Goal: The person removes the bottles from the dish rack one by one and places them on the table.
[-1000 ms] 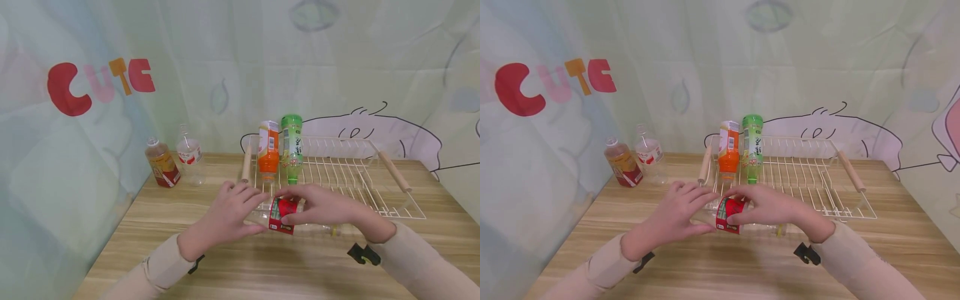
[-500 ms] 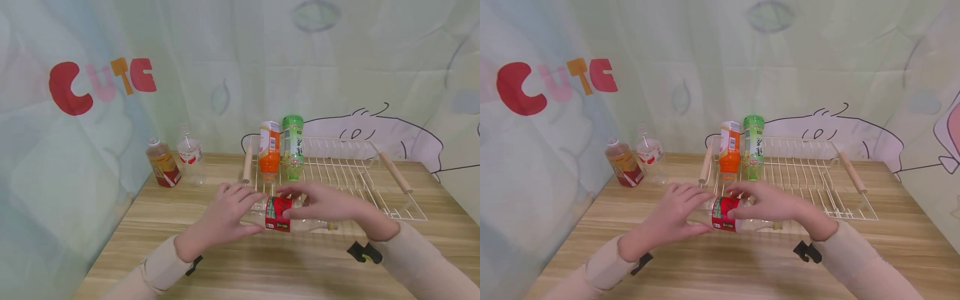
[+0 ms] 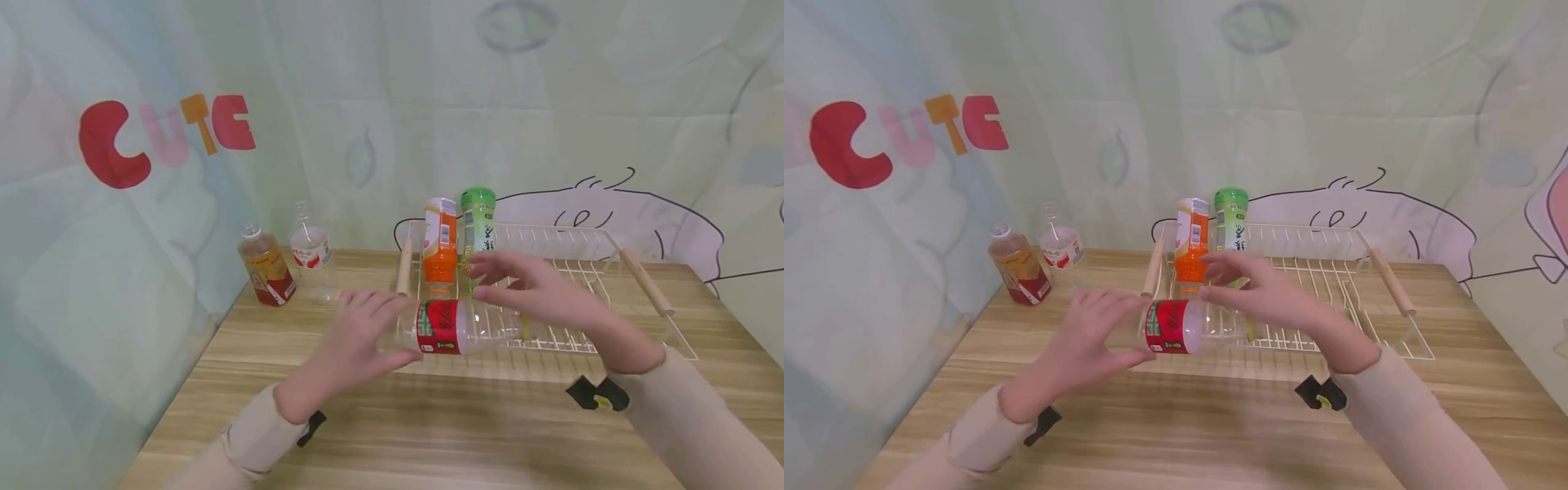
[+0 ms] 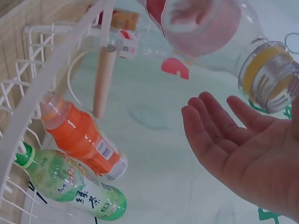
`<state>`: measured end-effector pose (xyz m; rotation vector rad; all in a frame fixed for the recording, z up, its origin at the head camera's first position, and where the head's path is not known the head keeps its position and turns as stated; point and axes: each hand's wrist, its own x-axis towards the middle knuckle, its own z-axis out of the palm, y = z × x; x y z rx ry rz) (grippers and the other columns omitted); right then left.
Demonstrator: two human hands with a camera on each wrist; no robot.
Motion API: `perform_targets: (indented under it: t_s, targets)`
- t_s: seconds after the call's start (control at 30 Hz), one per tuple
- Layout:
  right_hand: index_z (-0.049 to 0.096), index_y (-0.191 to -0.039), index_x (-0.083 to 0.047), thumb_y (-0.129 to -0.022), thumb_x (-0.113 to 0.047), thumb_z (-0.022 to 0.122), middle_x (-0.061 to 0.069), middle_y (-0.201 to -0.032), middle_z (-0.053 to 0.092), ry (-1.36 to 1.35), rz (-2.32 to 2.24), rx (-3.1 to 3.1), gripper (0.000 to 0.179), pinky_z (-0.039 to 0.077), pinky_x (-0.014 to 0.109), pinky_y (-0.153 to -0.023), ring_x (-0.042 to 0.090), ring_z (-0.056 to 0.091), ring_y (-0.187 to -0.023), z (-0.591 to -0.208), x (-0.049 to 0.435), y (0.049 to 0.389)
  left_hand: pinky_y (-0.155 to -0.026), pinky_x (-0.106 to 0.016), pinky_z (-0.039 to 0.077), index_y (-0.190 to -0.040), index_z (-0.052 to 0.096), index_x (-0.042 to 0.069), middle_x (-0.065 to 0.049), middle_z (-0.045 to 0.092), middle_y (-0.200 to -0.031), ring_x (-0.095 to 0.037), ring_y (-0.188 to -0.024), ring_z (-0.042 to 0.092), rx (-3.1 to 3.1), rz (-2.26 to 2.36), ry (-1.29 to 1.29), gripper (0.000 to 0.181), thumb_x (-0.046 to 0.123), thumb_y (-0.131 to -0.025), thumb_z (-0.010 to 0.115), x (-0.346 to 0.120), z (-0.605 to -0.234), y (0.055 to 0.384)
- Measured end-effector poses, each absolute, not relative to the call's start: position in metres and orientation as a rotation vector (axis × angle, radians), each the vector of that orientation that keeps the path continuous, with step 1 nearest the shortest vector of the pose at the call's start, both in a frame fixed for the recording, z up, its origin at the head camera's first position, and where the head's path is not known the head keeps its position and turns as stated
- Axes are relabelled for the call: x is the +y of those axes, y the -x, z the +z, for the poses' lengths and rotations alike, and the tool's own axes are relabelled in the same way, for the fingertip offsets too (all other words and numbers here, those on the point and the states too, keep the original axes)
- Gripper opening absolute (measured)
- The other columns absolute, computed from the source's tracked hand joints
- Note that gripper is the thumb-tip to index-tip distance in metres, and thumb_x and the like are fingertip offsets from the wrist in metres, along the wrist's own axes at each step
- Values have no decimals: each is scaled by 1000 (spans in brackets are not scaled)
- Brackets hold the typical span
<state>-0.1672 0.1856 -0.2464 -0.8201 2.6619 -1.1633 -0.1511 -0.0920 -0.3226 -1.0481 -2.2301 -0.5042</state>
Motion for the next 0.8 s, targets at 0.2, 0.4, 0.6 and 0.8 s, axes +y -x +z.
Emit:
perform_targets:
  t_s: [0.2, 0.4, 0.6, 0.8]
  targets:
    - [44, -142, -11, -96, -28, 58, 9, -128, 60, 712, -1264, 2731, 51, 49, 46, -91, 24, 59, -112, -234, 193, 176, -81, -42, 42, -120, 61, 9, -6, 66, -109, -22, -99, 56, -2187, -599, 981, 70, 36, -62, 90, -98, -322, 158]
    - [39, -145, -8, -97, -31, 56, 16, -131, 58, 620, -1327, 2773, 55, 50, 47, -91, 28, 57, -114, -232, 199, 189, -91, -47, 42, -121, 59, 6, -9, 66, -115, -25, -106, 58, -2196, -732, 874, 71, 29, -62, 91, -101, -323, 166]
    - [36, -146, -6, -98, -34, 54, 19, -135, 53, 541, -1382, 2755, 59, 53, 37, -87, 32, 56, -117, -237, 204, 205, -95, -50, 40, -122, 59, 2, -12, 65, -118, -28, -109, 56, -2208, -925, 687, 69, 22, -64, 90, -104, -323, 172]
    - [34, -148, -10, -98, -39, 54, 18, -138, 50, 465, -1432, 2741, 61, 49, 47, -94, 33, 55, -117, -237, 205, 218, -94, -46, 39, -124, 55, 1, -15, 60, -116, -29, -107, 50, -2168, -1101, 531, 67, 22, -68, 87, -106, -318, 179]
